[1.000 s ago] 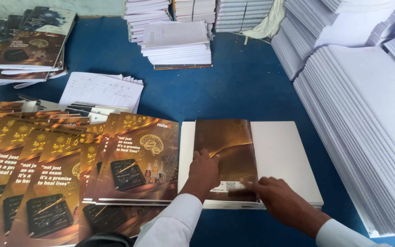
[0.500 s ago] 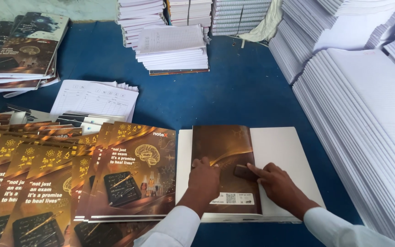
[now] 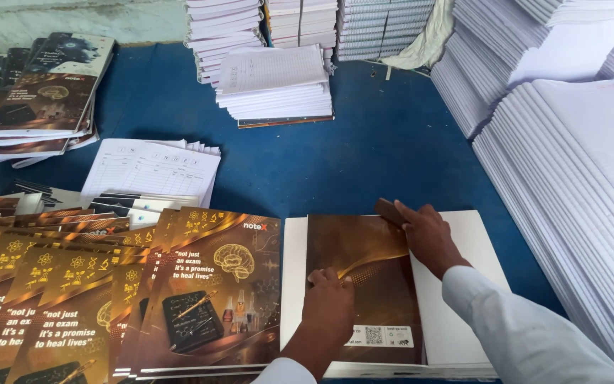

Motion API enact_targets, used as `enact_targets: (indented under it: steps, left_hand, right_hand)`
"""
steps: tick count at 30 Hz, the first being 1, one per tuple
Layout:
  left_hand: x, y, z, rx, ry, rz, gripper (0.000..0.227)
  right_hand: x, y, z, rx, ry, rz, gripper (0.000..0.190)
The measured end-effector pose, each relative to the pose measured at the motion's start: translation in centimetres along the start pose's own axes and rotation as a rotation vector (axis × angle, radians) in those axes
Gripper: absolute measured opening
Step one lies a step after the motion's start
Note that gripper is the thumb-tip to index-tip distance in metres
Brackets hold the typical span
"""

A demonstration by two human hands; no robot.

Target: The person inserts a printed cover sheet into a stack of blank pages, folds it over, and presses the spine to secure the cover. This process is repeated for multiple notebooks on a blue work surface surrounded by stacks of paper and finished notebooks.

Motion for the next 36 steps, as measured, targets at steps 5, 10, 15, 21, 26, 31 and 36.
enact_targets:
  steps: [5,10,15,21,26,31,36]
  left_hand:
    - [0.2,0.2,-0.1,0.001,-0.009,0.058,0.068]
    - [0.3,0.3,0.2,-0.016,-0.035,0.113,0.063]
    - [0.4,0.0,0.3,-0.037,-0.082,0.129,0.061]
    - [0.4,0.1,0.3,-0.153,-0.086,0.191,0.047]
    - [0.0,0.6,0.1,-0.2,-0.113,0.132,0.044]
    - [-0.1,0.5,0.3,-0.127,-0.137,0.109,0.05]
    - [0.1,0.0,1.0,-0.16,-0.159,0.195,0.052]
  right_hand:
    - [0.5,-0.2,-1.9,-0.038,-0.029,-0.038,0.046]
    - [-0.6,0.1,-0.5,0.004,-0.076,-0.151,0.049]
    - [-0.6,0.1,4.8,0.121,-0.158,-0.227,0.048]
    - [1.2,-0.8,12.7,0.461,-0.082,-0.217,0.05]
    - [2.7,-2.4,16.9,0.616,0.012,-0.293,0.05]
    - [3.0,-3.0,19.5,0.747,-0.038,-0.212,0.048]
    - [2.6,-2.1,20.8,0.825,-0.059,-0.212,0.045]
Point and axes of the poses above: each hand's wrist, its own z-axis away from the middle knuckle, its own y-axis out of the palm, x = y × z, the point moved 5 cm from there along -z, towards the middle knuckle, and after that the axes turned 6 degrees about -y, right-handed, at the moved point
